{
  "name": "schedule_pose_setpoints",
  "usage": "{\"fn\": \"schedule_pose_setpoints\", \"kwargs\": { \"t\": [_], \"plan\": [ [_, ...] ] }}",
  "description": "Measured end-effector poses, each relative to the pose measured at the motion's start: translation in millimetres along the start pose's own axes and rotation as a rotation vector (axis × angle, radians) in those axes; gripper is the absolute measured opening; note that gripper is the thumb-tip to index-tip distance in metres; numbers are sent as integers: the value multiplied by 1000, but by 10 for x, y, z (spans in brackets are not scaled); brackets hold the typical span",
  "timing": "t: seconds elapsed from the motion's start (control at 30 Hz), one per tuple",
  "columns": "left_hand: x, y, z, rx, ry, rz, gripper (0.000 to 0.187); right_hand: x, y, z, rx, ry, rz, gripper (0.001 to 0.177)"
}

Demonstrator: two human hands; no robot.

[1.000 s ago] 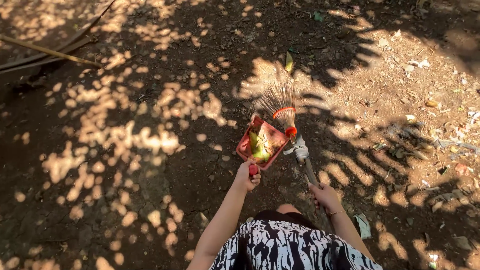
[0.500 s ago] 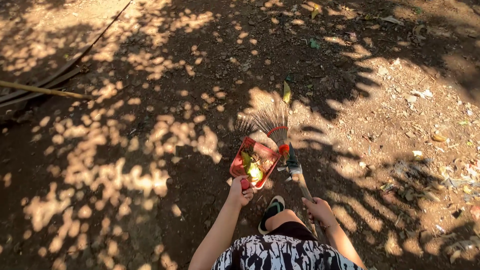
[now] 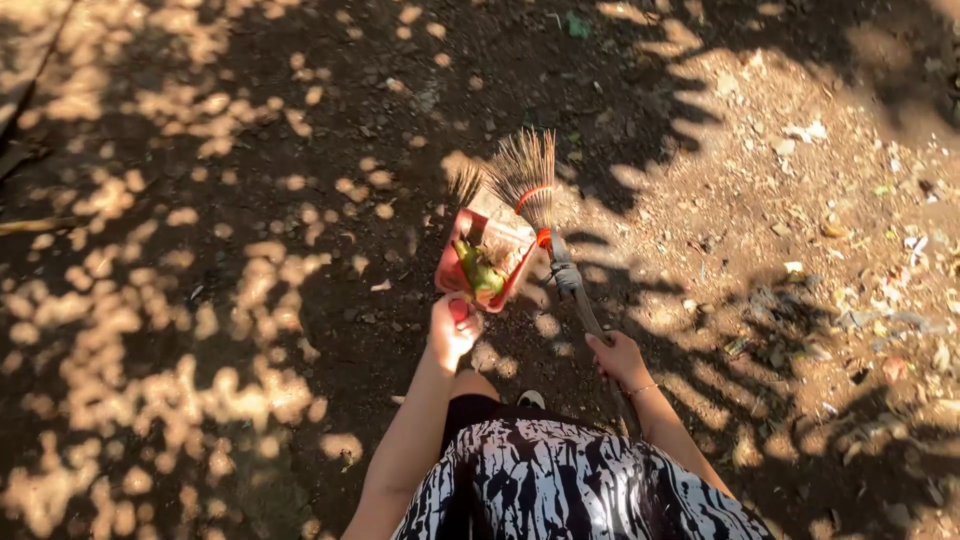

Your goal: The person sweeps leaves and debris from the ground into a dustpan using a broom. After gathering the waste, they carry the dustpan to a pile and empty the contents onto it.

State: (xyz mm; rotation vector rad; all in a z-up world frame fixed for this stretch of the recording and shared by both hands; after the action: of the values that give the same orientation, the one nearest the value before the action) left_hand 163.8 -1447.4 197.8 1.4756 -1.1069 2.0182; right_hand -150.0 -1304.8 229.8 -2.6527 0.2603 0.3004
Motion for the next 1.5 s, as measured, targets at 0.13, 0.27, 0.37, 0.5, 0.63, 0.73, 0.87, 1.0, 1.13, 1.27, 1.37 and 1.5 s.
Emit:
{"fn": "schedule_pose_setpoints", "kwargs": {
  "t": [0.13, 0.27, 0.37, 0.5, 0.63, 0.73, 0.87, 1.0, 1.13, 1.27, 1.37, 1.5],
  "plan": [
    [79, 541, 492, -206, -198, 518, 30, -49, 560, -69, 82, -27, 72, 46],
    [95, 1361, 1151, -181, -108, 564, 27, -162, 1436, 227, 49, -12, 181, 54],
    [36, 2100, 1817, -256, -39, 549, 26, -137, 2299, 91, -162, -72, 289, 54],
    [-167, 3097, 2567, -243, -150, 323, 14, -285, 3138, -844, -117, -319, 442, 49],
    [-123, 3542, 3038, -266, -97, 611, 15, -354, 4032, -1188, 87, -353, 474, 45],
    [-106, 3820, 3229, -354, 33, 658, 19, -356, 4611, -1357, -56, -508, 501, 47],
    [-464, 4185, 3332, -348, 122, 675, 17, -102, 5007, -1209, 176, -442, 274, 45],
    [-536, 4331, 3424, -308, 55, 562, 24, 422, 4480, -901, 47, -499, 229, 37],
    [-573, 4285, 3514, -347, -54, 784, 34, 604, 3449, -1270, 319, -244, 285, 51],
    [-589, 4440, 3541, -339, -38, 826, 40, 388, 3279, -1319, 275, -222, 374, 52],
    [-599, 4498, 3474, -357, -26, 787, 43, 201, 3660, -1351, 226, -292, 427, 53],
    [-608, 4487, 3412, -392, 58, 846, 37, 105, 4303, -1230, 175, -355, 472, 49]
  ]
}}
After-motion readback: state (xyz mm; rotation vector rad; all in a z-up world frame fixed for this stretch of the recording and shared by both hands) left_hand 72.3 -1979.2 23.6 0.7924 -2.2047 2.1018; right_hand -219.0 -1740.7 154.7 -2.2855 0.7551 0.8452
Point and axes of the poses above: each hand's wrist, its own y-axis towards the middle knuckle, its own x-axis out of the palm, z = x × y, the point moved 5 cm from there along y, towards the middle knuckle, and after that the axes turned 15 degrees about -x, right-handed, at the moved point
